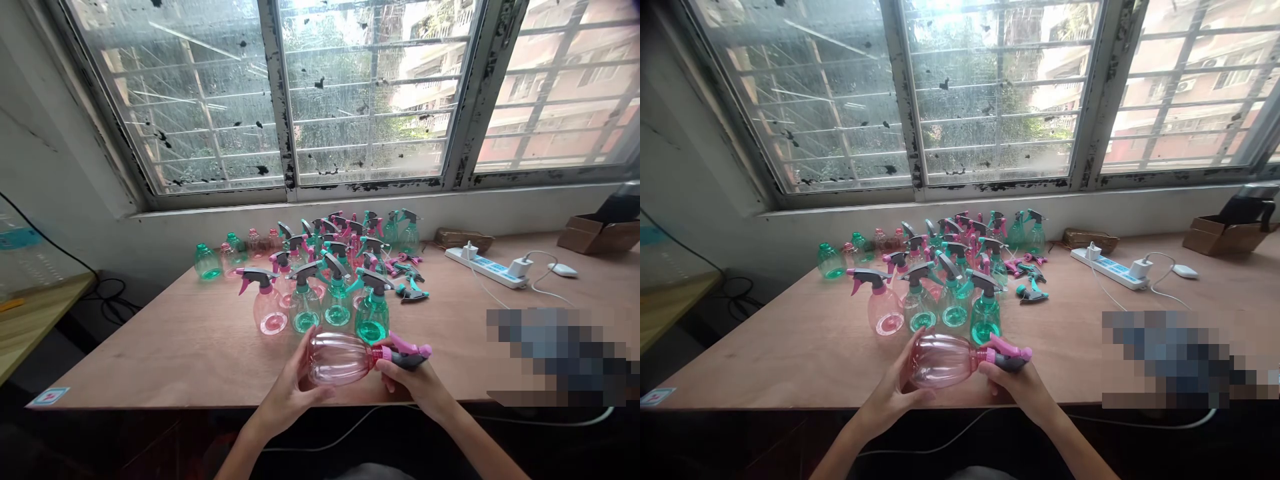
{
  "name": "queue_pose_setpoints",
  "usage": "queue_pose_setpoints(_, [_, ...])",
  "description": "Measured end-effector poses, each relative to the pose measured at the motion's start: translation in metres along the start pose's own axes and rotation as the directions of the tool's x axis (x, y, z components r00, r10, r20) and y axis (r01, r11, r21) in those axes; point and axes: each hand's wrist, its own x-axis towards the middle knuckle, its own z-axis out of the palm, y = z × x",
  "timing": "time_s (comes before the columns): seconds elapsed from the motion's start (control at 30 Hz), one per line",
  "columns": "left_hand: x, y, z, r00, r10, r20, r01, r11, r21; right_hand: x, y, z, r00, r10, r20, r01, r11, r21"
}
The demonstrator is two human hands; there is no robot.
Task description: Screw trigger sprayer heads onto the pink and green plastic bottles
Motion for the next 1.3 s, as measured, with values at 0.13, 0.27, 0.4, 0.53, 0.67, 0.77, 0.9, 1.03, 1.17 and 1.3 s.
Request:
queue_pose_setpoints(0.13, [0.0000, 0.0022, 0.0028, 1.000, 0.004, -0.002, -0.003, 0.996, 0.084, 0.0013, 0.0043, 0.0001, 0.999, -0.026, -0.020, 0.028, 0.996, 0.086])
queue_pose_setpoints(0.27, [0.0002, 0.0014, 0.0020, 1.000, -0.024, 0.017, 0.023, 1.000, 0.007, 0.0010, 0.0013, 0.0011, 1.000, -0.021, -0.011, 0.022, 0.999, 0.026])
queue_pose_setpoints(0.4, [0.0008, -0.0003, 0.0000, 0.998, -0.040, 0.042, 0.042, 0.998, -0.053, -0.0002, -0.0007, 0.0006, 0.999, -0.020, 0.025, 0.020, 1.000, -0.018])
queue_pose_setpoints(0.53, [0.0008, -0.0030, -0.0009, 1.000, -0.003, 0.030, 0.003, 1.000, 0.007, -0.0008, 0.0022, -0.0004, 1.000, -0.009, -0.013, 0.009, 1.000, 0.020])
queue_pose_setpoints(0.67, [0.0012, -0.0021, -0.0005, 0.999, -0.023, 0.044, 0.023, 1.000, 0.013, -0.0011, 0.0004, 0.0015, 0.999, -0.015, -0.030, 0.015, 1.000, 0.026])
queue_pose_setpoints(0.77, [0.0015, 0.0002, -0.0005, 0.995, -0.081, 0.054, 0.083, 0.996, -0.033, -0.0014, -0.0032, 0.0038, 0.999, -0.032, -0.028, 0.033, 0.999, 0.028])
queue_pose_setpoints(0.9, [0.0005, -0.0010, -0.0017, 0.993, -0.088, 0.072, 0.094, 0.993, -0.077, -0.0011, -0.0010, 0.0032, 0.999, -0.032, -0.027, 0.033, 0.999, 0.037])
queue_pose_setpoints(1.03, [-0.0003, -0.0046, -0.0028, 0.998, -0.013, 0.064, 0.017, 0.998, -0.064, -0.0003, 0.0051, 0.0001, 0.999, -0.026, -0.033, 0.028, 0.997, 0.068])
queue_pose_setpoints(1.17, [0.0000, -0.0046, -0.0029, 0.997, -0.012, 0.070, 0.018, 0.997, -0.081, -0.0002, 0.0038, 0.0002, 0.999, -0.036, -0.003, 0.037, 0.997, 0.070])
queue_pose_setpoints(1.3, [0.0003, -0.0028, -0.0024, 0.997, -0.046, 0.058, 0.053, 0.992, -0.111, -0.0004, -0.0005, 0.0019, 0.999, -0.036, 0.006, 0.036, 0.999, 0.032])
